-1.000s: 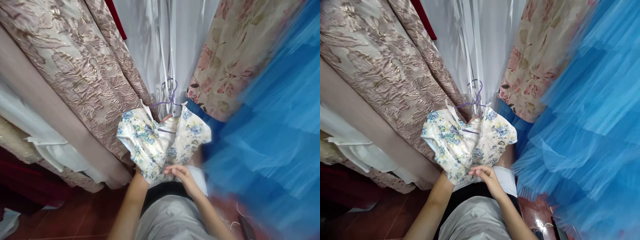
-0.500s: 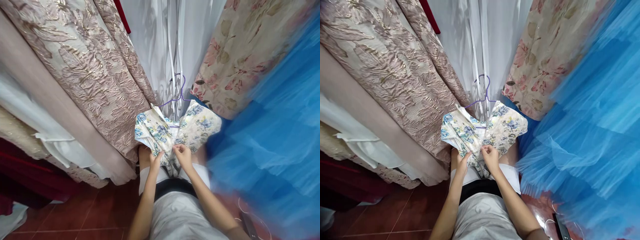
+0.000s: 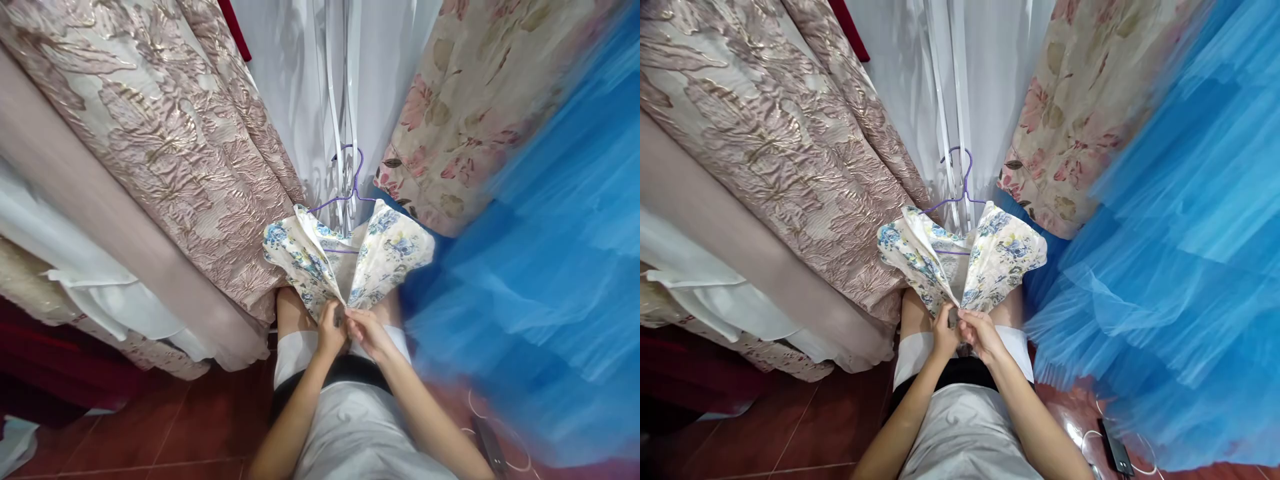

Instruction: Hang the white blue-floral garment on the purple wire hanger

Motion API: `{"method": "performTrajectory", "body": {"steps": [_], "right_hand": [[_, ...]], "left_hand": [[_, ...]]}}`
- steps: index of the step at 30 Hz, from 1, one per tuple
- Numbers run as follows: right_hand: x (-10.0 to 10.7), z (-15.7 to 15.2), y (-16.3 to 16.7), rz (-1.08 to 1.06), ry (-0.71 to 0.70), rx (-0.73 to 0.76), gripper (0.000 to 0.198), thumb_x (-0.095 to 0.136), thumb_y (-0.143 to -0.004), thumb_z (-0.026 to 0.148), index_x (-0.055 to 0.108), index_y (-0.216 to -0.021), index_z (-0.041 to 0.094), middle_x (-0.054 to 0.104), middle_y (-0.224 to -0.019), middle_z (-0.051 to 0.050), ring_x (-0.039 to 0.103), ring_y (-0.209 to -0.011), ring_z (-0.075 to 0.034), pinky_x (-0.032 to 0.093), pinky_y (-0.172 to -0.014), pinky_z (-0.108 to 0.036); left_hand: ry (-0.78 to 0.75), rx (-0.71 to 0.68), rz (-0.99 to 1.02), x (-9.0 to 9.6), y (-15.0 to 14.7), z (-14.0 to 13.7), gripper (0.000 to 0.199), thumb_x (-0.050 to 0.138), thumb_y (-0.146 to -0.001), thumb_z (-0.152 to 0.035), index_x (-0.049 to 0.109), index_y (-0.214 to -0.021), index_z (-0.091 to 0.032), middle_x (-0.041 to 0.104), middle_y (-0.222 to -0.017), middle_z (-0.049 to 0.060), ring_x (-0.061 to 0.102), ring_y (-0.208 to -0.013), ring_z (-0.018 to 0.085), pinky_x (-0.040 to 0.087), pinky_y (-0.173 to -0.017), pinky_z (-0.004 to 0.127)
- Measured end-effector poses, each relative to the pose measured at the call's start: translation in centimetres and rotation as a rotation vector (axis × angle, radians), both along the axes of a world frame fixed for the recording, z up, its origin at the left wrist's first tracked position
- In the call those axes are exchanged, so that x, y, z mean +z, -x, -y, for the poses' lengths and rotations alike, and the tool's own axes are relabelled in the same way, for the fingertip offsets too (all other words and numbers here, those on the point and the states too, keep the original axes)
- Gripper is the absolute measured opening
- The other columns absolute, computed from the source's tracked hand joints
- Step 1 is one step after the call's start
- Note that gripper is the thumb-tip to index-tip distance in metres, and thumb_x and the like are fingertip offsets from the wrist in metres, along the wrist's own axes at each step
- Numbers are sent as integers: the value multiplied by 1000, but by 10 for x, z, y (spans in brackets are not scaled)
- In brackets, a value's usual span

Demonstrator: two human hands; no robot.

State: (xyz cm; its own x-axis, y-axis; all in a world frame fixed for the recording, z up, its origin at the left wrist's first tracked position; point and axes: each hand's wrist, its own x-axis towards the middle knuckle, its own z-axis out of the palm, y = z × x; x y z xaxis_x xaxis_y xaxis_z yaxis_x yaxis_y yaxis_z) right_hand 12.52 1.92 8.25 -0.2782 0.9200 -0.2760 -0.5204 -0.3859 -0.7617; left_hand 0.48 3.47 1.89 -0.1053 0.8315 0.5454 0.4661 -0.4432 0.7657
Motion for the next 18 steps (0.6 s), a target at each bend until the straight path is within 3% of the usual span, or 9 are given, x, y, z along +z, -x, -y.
{"method": "performTrajectory", "body": {"steps": [2,5,9,12,18], "right_hand": [[1,6,-3,-97,56,15,48,93,-58,40,52,-58,17,44,-45,9,27,-36,-1,22,-33,-14],[5,8,-11,-230,127,19,49,92,-64,30,44,-56,19,35,-44,11,22,-35,0,23,-32,-11],[23,-3,-21,-390,173,-51,42,82,-75,15,43,-58,20,35,-43,12,19,-34,0,24,-30,-10],[51,-18,-22,-439,185,-80,37,73,-81,9,43,-62,21,33,-42,13,21,-31,-1,24,-29,-10],[133,-55,-9,-560,148,-76,25,51,-93,0,48,-77,19,36,-44,14,27,-29,-1,21,-29,-9]], "left_hand": [[28,-3,14,1,-10,-1,13,59,-91,-41,63,-91,-29,67,-90,8,65,-91,27,53,-87,43],[57,-37,-15,5,-19,-1,27,53,-94,-42,57,-71,-28,61,-77,6,62,-79,24,53,-78,39],[40,-150,-63,3,-23,2,27,54,-94,-38,62,-70,-27,60,-73,7,61,-71,24,52,-71,39],[13,-192,-74,-2,-22,2,20,55,-93,-32,68,-79,-27,66,-78,9,65,-74,24,54,-72,39],[-147,-142,-103,-6,-16,-3,21,53,-95,-21,64,-78,-20,67,-78,5,66,-75,18,54,-73,30]]}}
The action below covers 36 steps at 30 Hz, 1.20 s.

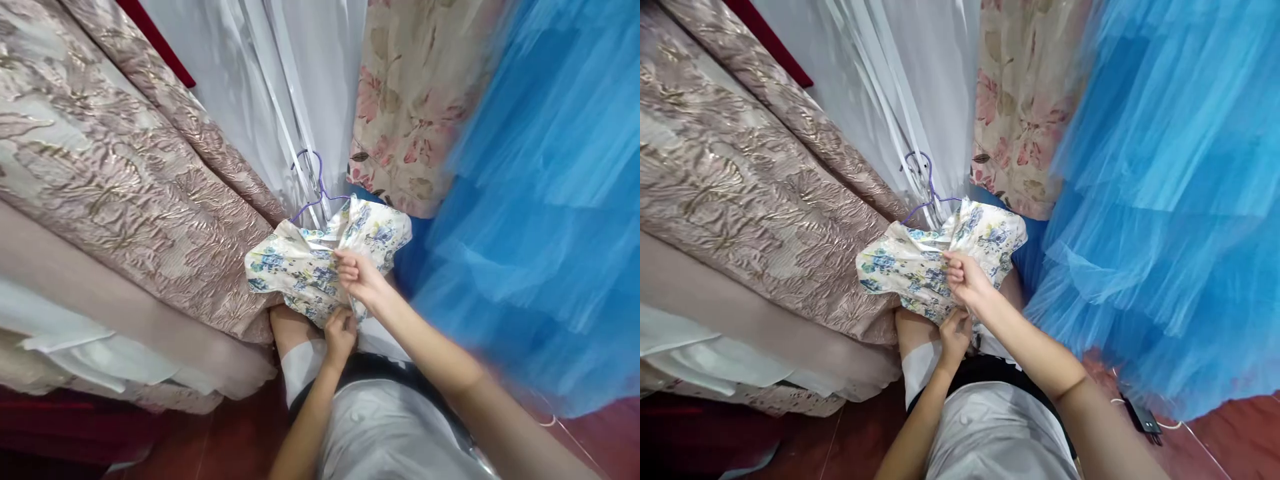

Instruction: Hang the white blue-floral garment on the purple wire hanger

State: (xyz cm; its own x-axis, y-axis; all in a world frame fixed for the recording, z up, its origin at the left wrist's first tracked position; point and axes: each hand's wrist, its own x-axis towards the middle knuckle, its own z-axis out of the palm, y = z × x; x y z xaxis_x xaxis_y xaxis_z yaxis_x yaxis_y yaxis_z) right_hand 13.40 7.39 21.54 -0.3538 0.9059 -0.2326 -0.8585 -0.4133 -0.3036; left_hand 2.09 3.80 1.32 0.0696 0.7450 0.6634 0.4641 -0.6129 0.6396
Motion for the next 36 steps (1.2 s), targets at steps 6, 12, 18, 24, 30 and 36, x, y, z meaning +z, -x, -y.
{"method": "performTrajectory", "body": {"steps": [6,12,18,24,30,36], "right_hand": [[45,-30,13,0,7,49,29,40,-98,1,43,-77,20,32,-44,15,25,-27,-1,17,-28,-9],[65,-28,7,48,-78,44,30,40,-101,4,45,-76,19,34,-42,14,26,-28,0,16,-29,-9],[50,-16,0,223,-204,62,24,58,-93,7,49,-74,18,35,-41,15,23,-30,0,15,-31,-10],[25,-24,-4,434,-356,-60,32,81,-73,23,50,-66,19,37,-42,13,25,-34,-2,17,-34,-16],[8,-26,8,714,-537,-405,29,83,-68,39,63,-68,18,43,-42,10,30,-36,-5,21,-37,-23],[9,-25,19,683,-584,-391,35,84,-64,44,60,-60,19,42,-40,9,28,-36,-5,20,-37,-23]], "left_hand": [[-26,30,-107,-1,19,-3,16,56,-90,-13,63,-77,-18,65,-76,3,65,-75,16,51,-71,26],[-5,-41,-190,-12,30,6,21,54,-94,-15,60,-74,-18,62,-73,2,63,-72,15,50,-69,24],[-291,48,-68,72,38,-16,21,56,-99,-28,62,-116,-17,68,-108,14,67,-102,23,56,-81,34],[-425,-13,-311,222,47,-84,29,41,-106,-30,63,-122,-19,68,-119,12,63,-113,22,51,-94,36],[-418,-143,-502,263,52,-97,24,50,-102,-27,65,-86,-17,64,-81,5,62,-78,17,47,-72,29],[-489,-102,-363,260,50,-83,26,52,-102,-25,62,-80,-17,61,-75,3,58,-70,15,45,-68,28]]}}
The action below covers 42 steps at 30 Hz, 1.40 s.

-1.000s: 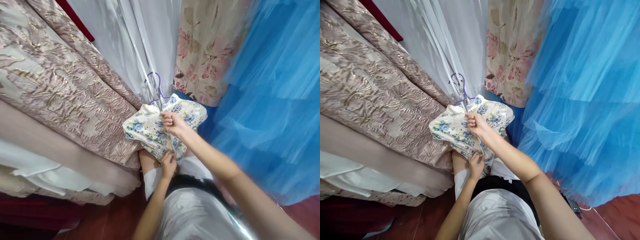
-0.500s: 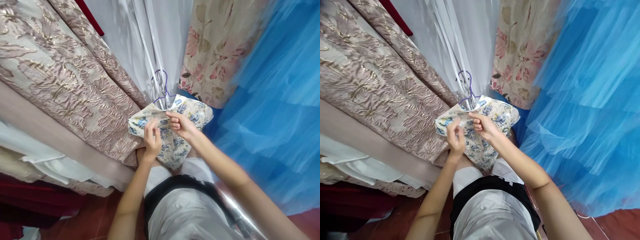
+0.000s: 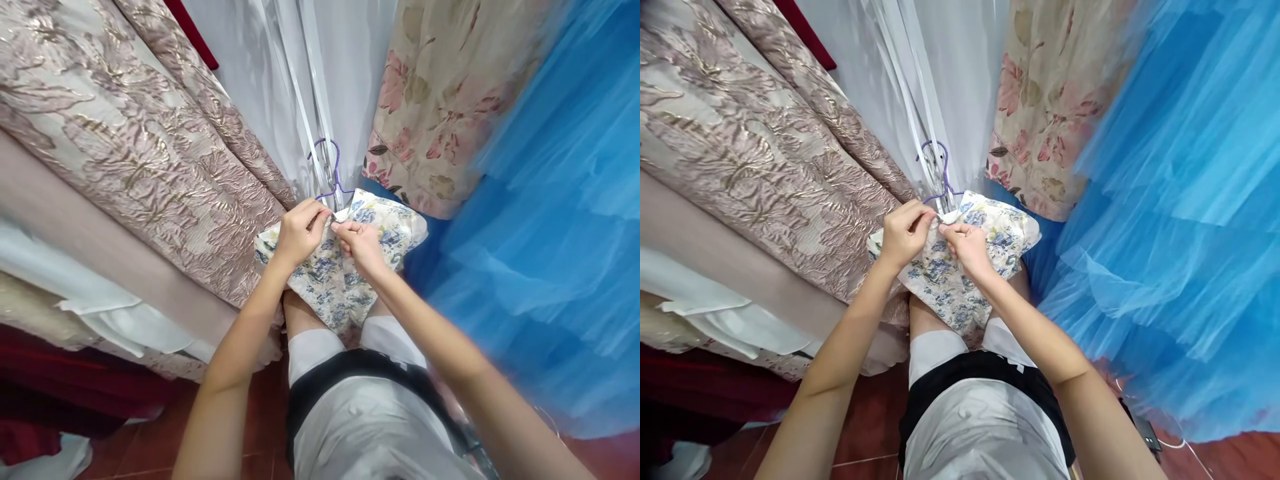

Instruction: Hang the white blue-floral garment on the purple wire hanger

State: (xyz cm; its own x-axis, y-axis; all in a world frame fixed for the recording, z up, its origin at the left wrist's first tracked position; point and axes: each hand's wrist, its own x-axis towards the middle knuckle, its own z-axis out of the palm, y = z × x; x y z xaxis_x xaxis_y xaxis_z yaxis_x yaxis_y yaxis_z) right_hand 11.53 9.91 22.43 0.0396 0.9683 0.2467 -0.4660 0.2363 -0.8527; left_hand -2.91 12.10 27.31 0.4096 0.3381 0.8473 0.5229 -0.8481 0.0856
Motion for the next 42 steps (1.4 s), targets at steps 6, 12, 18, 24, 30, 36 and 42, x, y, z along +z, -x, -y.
{"method": "performTrajectory", "body": {"steps": [6,12,18,24,30,36,42], "right_hand": [[2,-2,-10,68,-9,-8,36,81,-68,43,55,-55,20,39,-41,9,28,-37,-6,21,-39,-23],[2,-9,-8,89,-58,-24,37,73,-74,35,49,-50,22,40,-40,7,31,-37,-6,23,-39,-23],[11,-12,-9,79,-30,-54,33,71,-75,33,51,-52,21,43,-42,7,32,-37,-6,26,-39,-23],[12,-4,1,93,-40,-26,33,69,-76,29,51,-50,21,44,-41,6,33,-36,-6,24,-38,-22],[-4,14,0,159,-22,-37,34,69,-75,29,50,-48,21,44,-40,6,32,-36,-6,24,-39,-22],[-11,13,6,132,6,-46,31,71,-74,32,53,-52,21,45,-40,7,33,-35,-6,23,-39,-23],[-9,-5,14,59,83,40,28,70,-73,34,53,-55,20,43,-40,8,29,-36,-5,20,-38,-21]], "left_hand": [[35,6,44,-10,1,-2,29,51,-103,-31,60,-79,-18,59,-74,3,53,-67,15,42,-64,29],[13,44,108,-12,-6,-2,32,49,-104,-34,58,-77,-18,58,-73,3,52,-66,15,39,-64,29],[98,21,138,-16,-10,0,34,46,-105,-39,56,-79,-19,54,-72,2,50,-66,15,40,-64,29],[95,-14,264,-18,-4,0,32,49,-104,-38,57,-79,-19,55,-73,2,53,-69,15,42,-67,29],[77,19,291,-19,3,2,33,50,-103,-41,59,-80,-19,58,-74,3,54,-70,16,42,-67,30],[72,35,295,-19,2,5,35,50,-103,-43,59,-79,-20,57,-74,3,53,-69,16,41,-65,30],[147,10,425,-26,-7,3,38,50,-102,-50,56,-79,-20,56,-73,2,54,-69,15,44,-66,28]]}}
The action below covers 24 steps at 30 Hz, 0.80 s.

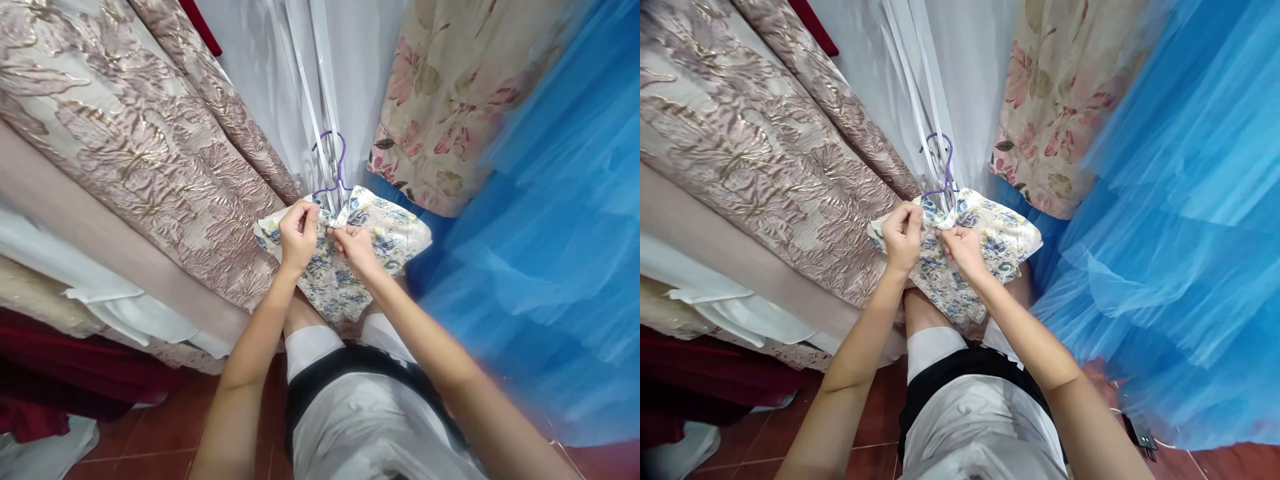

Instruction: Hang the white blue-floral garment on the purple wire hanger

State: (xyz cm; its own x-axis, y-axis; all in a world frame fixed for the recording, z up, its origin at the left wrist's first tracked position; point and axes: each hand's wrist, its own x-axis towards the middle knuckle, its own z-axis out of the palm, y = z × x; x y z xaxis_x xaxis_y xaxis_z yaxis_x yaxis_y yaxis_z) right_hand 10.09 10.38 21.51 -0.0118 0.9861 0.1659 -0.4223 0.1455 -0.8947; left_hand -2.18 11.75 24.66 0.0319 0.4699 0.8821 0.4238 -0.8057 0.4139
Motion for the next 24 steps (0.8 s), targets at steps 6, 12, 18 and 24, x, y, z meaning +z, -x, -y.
{"method": "performTrajectory", "body": {"steps": [6,12,18,24], "right_hand": [[-2,-5,2,29,-82,2,31,70,-74,37,51,-55,22,45,-42,8,32,-36,-6,22,-39,-22],[-26,5,4,249,-72,-90,40,66,-72,29,36,-45,23,34,-39,8,25,-40,-5,16,-42,-23],[-58,40,-3,309,-36,-228,18,68,-71,32,58,-60,21,46,-43,6,34,-39,-8,24,-42,-23],[-117,61,-18,390,40,-203,13,66,-67,25,58,-57,22,54,-47,3,44,-43,-12,31,-45,-24]], "left_hand": [[-1,62,48,3,2,-5,42,50,-101,-56,56,-79,-20,56,-72,2,54,-68,14,46,-65,28],[-118,138,222,18,28,-9,39,49,-102,-54,59,-84,-21,58,-77,1,57,-73,14,46,-67,28],[42,121,146,13,113,-57,49,59,-94,-63,61,-76,-18,53,-69,-2,47,-66,9,38,-60,25],[282,69,413,-53,150,-84,53,63,-89,-66,54,-72,-17,48,-64,-6,42,-62,6,37,-60,21]]}}
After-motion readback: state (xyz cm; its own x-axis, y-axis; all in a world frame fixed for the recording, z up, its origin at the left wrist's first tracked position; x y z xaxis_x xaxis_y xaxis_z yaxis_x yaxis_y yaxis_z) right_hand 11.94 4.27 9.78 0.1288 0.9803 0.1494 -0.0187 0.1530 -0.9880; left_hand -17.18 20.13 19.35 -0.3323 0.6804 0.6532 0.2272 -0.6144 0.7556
